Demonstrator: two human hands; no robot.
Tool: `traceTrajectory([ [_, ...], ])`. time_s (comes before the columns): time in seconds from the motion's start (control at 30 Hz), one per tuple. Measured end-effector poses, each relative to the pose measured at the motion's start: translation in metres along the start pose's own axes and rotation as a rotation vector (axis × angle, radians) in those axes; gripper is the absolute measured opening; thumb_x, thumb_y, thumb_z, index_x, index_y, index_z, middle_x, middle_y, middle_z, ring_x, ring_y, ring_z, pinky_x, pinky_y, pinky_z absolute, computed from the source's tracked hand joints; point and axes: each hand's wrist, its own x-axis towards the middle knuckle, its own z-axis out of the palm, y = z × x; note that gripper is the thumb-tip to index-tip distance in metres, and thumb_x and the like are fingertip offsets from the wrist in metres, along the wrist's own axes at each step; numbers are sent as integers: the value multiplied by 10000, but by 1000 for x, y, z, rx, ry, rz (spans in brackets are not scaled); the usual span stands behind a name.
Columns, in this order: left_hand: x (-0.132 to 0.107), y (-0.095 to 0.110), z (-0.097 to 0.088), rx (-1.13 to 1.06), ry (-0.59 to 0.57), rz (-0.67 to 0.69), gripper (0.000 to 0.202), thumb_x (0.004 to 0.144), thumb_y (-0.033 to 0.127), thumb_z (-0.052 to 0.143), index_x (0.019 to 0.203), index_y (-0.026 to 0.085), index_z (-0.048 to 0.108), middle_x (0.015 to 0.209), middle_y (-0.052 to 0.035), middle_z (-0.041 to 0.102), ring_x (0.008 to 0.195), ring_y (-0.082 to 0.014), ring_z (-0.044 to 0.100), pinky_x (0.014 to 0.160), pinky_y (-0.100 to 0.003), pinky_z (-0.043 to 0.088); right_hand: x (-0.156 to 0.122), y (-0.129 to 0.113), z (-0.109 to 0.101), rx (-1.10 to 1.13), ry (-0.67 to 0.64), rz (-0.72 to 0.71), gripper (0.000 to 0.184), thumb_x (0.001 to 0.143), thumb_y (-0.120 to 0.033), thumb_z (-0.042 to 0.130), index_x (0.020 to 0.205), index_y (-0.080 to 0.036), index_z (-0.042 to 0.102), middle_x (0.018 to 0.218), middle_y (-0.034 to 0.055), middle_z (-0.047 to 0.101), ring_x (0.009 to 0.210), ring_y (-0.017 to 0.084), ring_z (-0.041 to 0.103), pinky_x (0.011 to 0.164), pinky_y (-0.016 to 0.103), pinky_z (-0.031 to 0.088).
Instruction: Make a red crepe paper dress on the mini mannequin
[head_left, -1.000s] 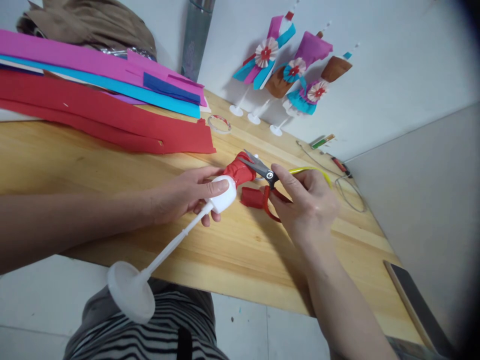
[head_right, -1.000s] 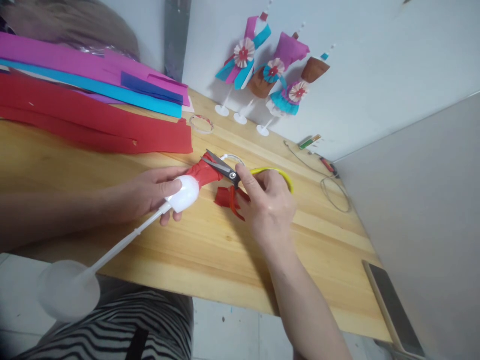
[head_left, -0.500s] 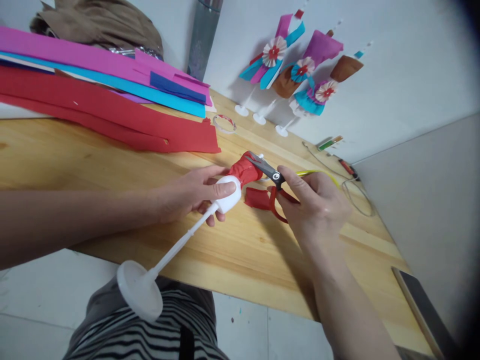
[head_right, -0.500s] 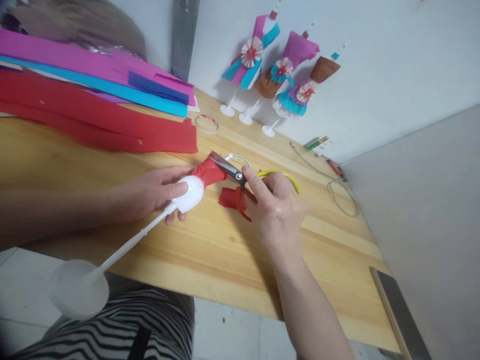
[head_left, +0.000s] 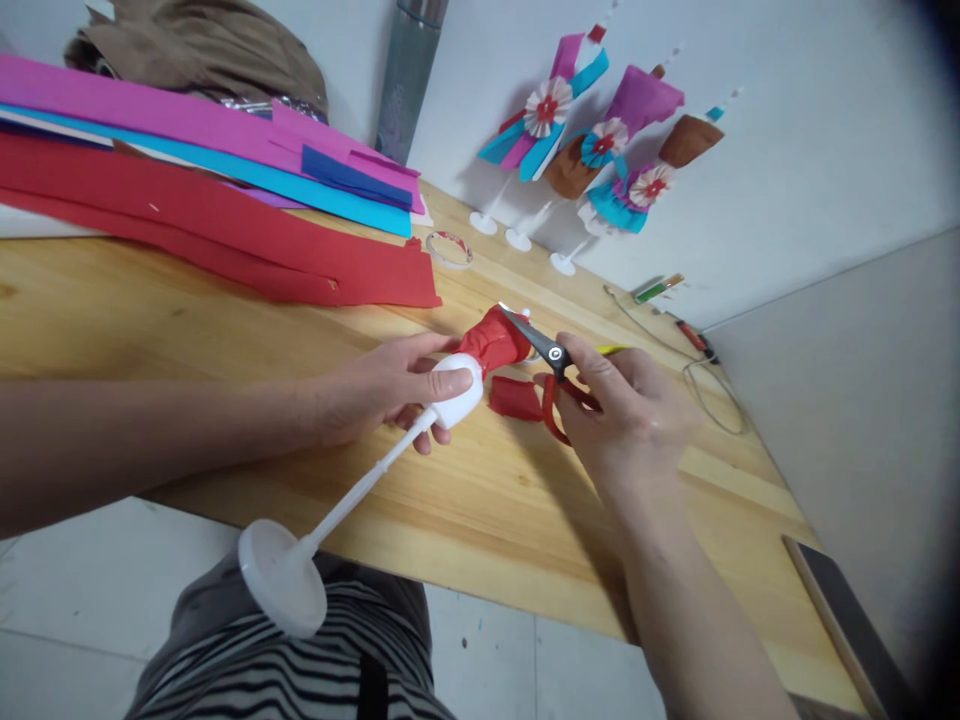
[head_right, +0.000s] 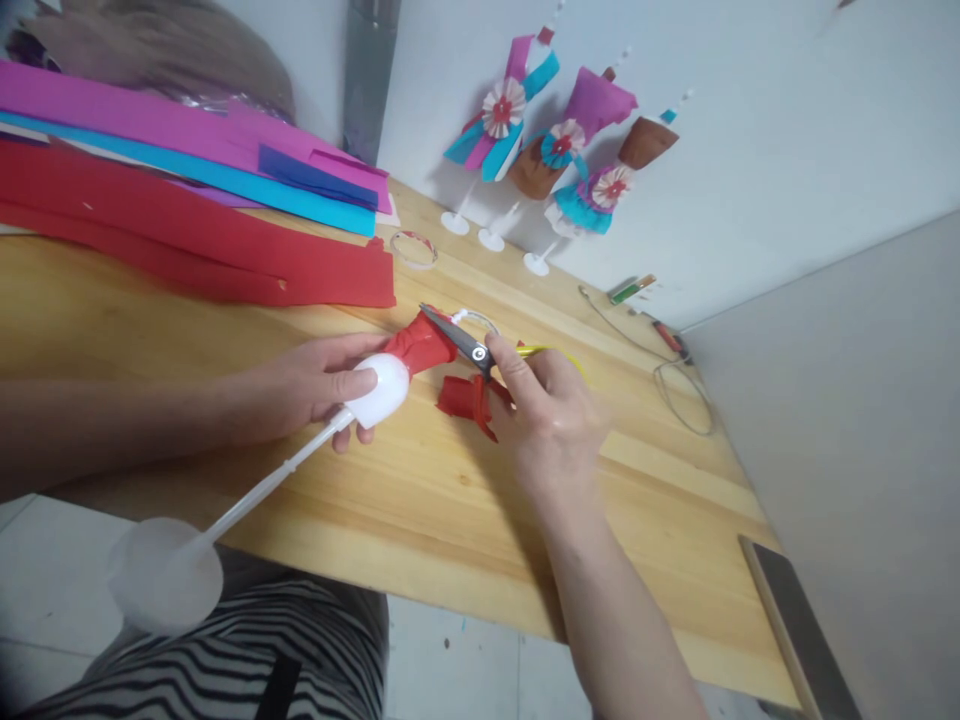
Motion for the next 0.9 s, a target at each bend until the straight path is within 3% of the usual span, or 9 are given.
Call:
traceTrajectory([
  [0.17, 2, -3, -2, -34, -21, 24, 454, 857, 394, 644, 1232, 144, 581, 797, -6, 663, 639, -144, 654, 573, -200, 446, 3, -8, -3, 96, 69, 17, 319, 847, -224, 624, 1150, -252, 719, 818, 68, 605, 684, 188, 569, 608, 329, 439],
  [0.33, 5, -5, -4, -116, -22, 25, 356, 879, 400, 609, 1126, 145, 594, 825, -38, 671, 650, -168, 665, 561, -233, 468, 7, -1, -5, 237, 140, 111, 360, 858, -314, 655, 1205, -223, 678, 800, 68, 608, 659, 203, 565, 595, 355, 464],
  [0.43, 5, -2, -4, -156, -23, 63, 313, 879, 403, 596, 1039, 134, 602, 896, -81, 683, 656, -169, 658, 564, -248, 472, 8, 7, 3, 316, 55, 243, 355, 835, -348, 668, 1161, -208, 687, 803, 64, 652, 621, 188, 570, 544, 326, 457],
  [0.57, 5, 3, -6, -204, -69, 160, 334, 872, 426, 600, 1049, 143, 589, 1049, -108, 684, 691, -159, 665, 569, -249, 486, 6, 13, 18, 414, -193, 351, 420, 814, -354, 640, 1171, -140, 693, 818, 82, 703, 592, 182, 610, 560, 329, 497],
  [0.73, 7, 5, -14, -238, -162, 284, 455, 812, 471, 717, 1112, 160, 575, 1094, -125, 675, 742, -160, 685, 575, -226, 503, -2, -2, 19, 324, -389, 220, 498, 805, -273, 616, 1284, -137, 642, 974, 122, 729, 704, 228, 686, 647, 372, 550],
  [0.8, 7, 7, -16, -247, -196, 312, 455, 805, 436, 746, 1126, 172, 561, 1058, -104, 668, 774, -164, 692, 594, -220, 508, -4, -14, 14, 296, -429, 120, 480, 834, -279, 623, 1298, -155, 632, 1059, 144, 734, 816, 264, 715, 694, 391, 567],
  [0.9, 3, 12, -13, -254, -181, 329, 498, 745, 372, 816, 1115, 184, 541, 996, -59, 643, 810, -173, 690, 628, -228, 517, -5, -30, 8, 233, -429, -11, 414, 866, -270, 618, 1262, -153, 654, 1008, 138, 748, 849, 278, 725, 684, 380, 569],
])
